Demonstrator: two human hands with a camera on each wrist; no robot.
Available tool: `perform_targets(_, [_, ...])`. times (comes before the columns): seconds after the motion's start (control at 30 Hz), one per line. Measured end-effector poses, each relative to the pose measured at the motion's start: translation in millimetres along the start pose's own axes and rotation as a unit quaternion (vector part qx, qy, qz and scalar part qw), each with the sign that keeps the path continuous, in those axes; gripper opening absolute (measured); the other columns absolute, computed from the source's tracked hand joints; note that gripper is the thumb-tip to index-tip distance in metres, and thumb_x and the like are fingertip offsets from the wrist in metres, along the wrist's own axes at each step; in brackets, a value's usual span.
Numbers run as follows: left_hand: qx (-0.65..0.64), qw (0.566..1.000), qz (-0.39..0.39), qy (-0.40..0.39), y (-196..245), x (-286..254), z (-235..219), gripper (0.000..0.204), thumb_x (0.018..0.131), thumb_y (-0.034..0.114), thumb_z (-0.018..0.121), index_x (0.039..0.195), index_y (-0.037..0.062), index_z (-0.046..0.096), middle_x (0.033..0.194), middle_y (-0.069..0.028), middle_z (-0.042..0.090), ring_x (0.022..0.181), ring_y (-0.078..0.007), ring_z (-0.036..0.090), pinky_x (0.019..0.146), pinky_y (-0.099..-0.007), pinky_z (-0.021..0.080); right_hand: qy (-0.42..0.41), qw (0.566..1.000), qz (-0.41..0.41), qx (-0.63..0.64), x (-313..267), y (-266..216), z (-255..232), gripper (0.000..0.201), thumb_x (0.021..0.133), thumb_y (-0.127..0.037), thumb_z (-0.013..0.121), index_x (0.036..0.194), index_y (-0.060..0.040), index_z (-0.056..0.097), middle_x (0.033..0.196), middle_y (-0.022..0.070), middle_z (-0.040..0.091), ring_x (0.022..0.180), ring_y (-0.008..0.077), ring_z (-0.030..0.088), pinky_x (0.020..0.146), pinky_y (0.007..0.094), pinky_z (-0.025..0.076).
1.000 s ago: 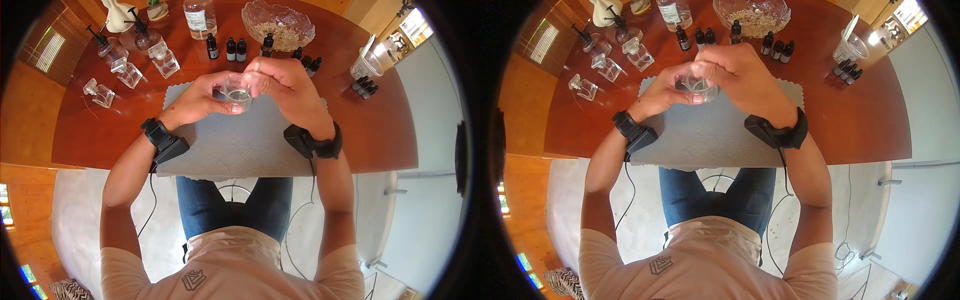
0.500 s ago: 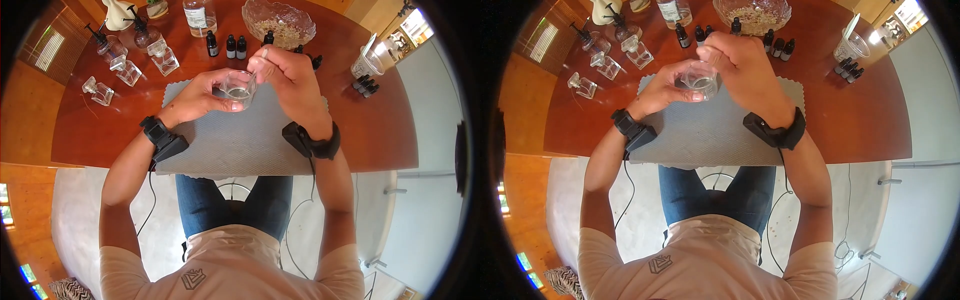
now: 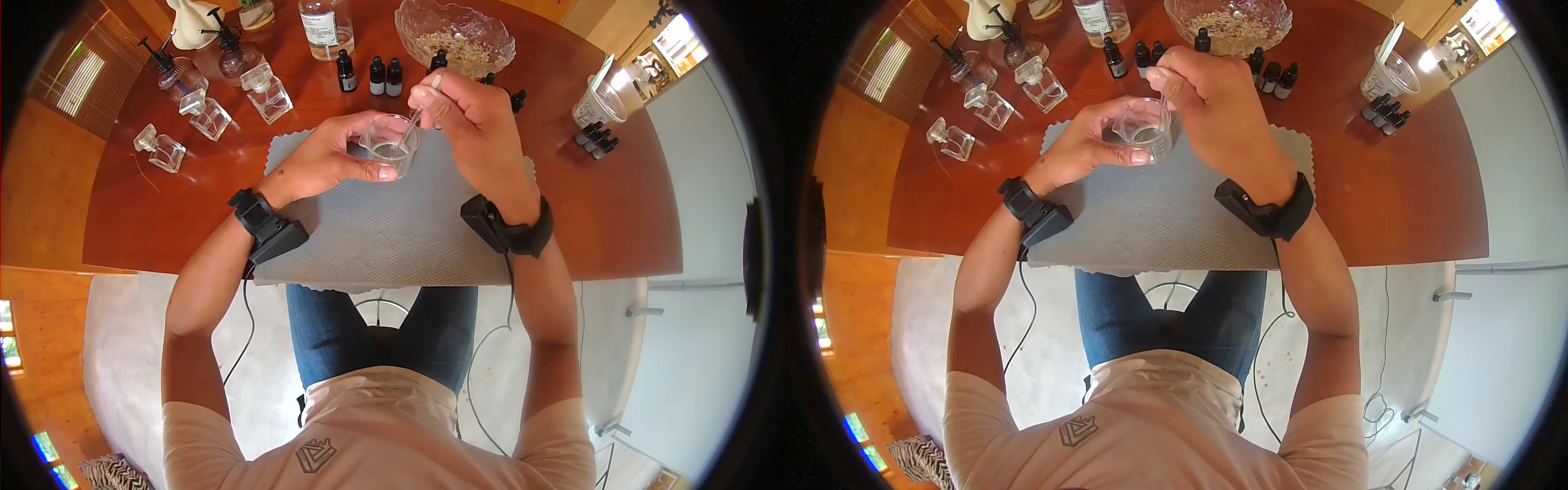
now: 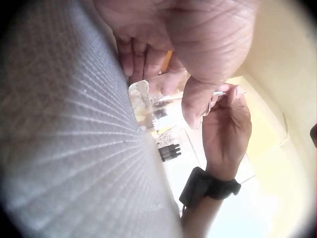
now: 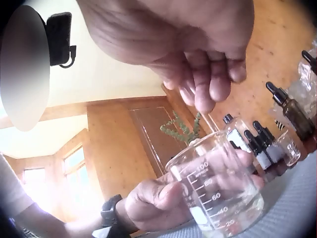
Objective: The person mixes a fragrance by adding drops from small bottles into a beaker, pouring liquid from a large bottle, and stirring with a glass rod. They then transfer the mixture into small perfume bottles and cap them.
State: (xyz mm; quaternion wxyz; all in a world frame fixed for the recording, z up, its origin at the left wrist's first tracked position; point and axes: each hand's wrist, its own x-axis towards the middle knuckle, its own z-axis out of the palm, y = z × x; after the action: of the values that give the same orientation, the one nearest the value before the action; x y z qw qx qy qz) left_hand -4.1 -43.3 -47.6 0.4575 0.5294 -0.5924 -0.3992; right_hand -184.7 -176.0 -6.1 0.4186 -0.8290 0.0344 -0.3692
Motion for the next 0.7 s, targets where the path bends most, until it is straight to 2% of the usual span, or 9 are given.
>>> perform_targets(0.07, [-0.007,1.000,-0.005,-0.001,0,0,-1,0.065,0.081,0.020,0.088,0.137,0.0053,0.060,0.124,-0.0055,0.068,0.115,-0.0162,0.061,0.104,-0.0334,0.046,-0.042,0.998,-0.008,0.047,1,2,-3,0.019,0.097,-0.013,0.060,0.086,0.0016,0.063,0.066,0.0076,0.056,0.060,0.0145,0.051,0.057,0.0312,0.043])
perform_targets(0.17, [0.000,1.000,-0.019,-0.002,4,-1,-1,0.065,0.081,0.019,0.088,0.137,0.0054,0.059,0.124,-0.0056,0.068,0.115,-0.0163,0.060,0.104,-0.0333,0.046,-0.032,0.997,0.008,0.077,-1,-2,1,0.019,0.098,-0.014,0.059,0.088,0.0016,0.063,0.068,0.0079,0.057,0.061,0.0139,0.053,0.058,0.0304,0.044])
perform_targets(0.27, [0.001,1.000,0.005,-0.006,0,0,-1,0.066,0.080,0.020,0.088,0.138,0.0051,0.059,0.125,-0.0057,0.067,0.117,-0.0165,0.060,0.104,-0.0334,0.046,-0.010,0.999,-0.022,0.020,2,7,-2,0.019,0.097,-0.014,0.061,0.088,0.0021,0.063,0.068,0.0085,0.057,0.061,0.0143,0.054,0.058,0.0309,0.044])
perform_targets(0.37, [0.002,1.000,-0.008,-0.006,1,0,-2,0.066,0.080,0.020,0.088,0.138,0.0047,0.059,0.126,-0.0057,0.067,0.117,-0.0169,0.060,0.105,-0.0337,0.045,-0.055,0.994,0.038,0.090,0,-1,-3,0.019,0.096,-0.014,0.061,0.087,0.0024,0.062,0.067,0.0090,0.057,0.060,0.0154,0.054,0.057,0.0312,0.043])
perform_targets(0.47, [0.000,1.000,0.005,0.003,-3,0,-2,0.067,0.080,0.021,0.088,0.138,0.0044,0.059,0.126,-0.0058,0.067,0.118,-0.0172,0.060,0.106,-0.0341,0.045,0.035,0.999,0.026,-0.009,2,0,-1,0.018,0.096,-0.013,0.062,0.087,0.0024,0.062,0.068,0.0095,0.057,0.059,0.0166,0.053,0.056,0.0315,0.043])
perform_targets(0.57, [0.001,1.000,-0.010,-0.009,1,0,-3,0.067,0.080,0.022,0.088,0.138,0.0048,0.059,0.126,-0.0054,0.067,0.117,-0.0170,0.060,0.105,-0.0342,0.045,-0.059,0.998,-0.007,0.001,1,-2,-3,0.016,0.095,-0.012,0.062,0.087,0.0024,0.063,0.068,0.0095,0.058,0.058,0.0172,0.052,0.055,0.0314,0.042])
perform_targets(0.67, [0.007,1.000,-0.017,-0.009,8,-2,-2,0.057,0.082,0.014,0.085,0.134,0.0061,0.062,0.124,-0.0031,0.067,0.117,-0.0140,0.058,0.103,-0.0315,0.044,-0.055,0.995,0.013,0.080,-2,-4,3,0.016,0.095,-0.012,0.063,0.088,0.0024,0.063,0.069,0.0100,0.058,0.058,0.0170,0.052,0.055,0.0313,0.042])
perform_targets(0.7, [0.011,1.000,-0.012,-0.007,7,-2,-2,0.057,0.082,0.014,0.084,0.134,0.0063,0.062,0.124,-0.0029,0.067,0.117,-0.0138,0.058,0.103,-0.0314,0.044,-0.044,0.998,0.005,0.046,-1,-4,2,0.015,0.095,-0.011,0.062,0.088,0.0024,0.064,0.069,0.0101,0.058,0.059,0.0169,0.052,0.056,0.0314,0.043])
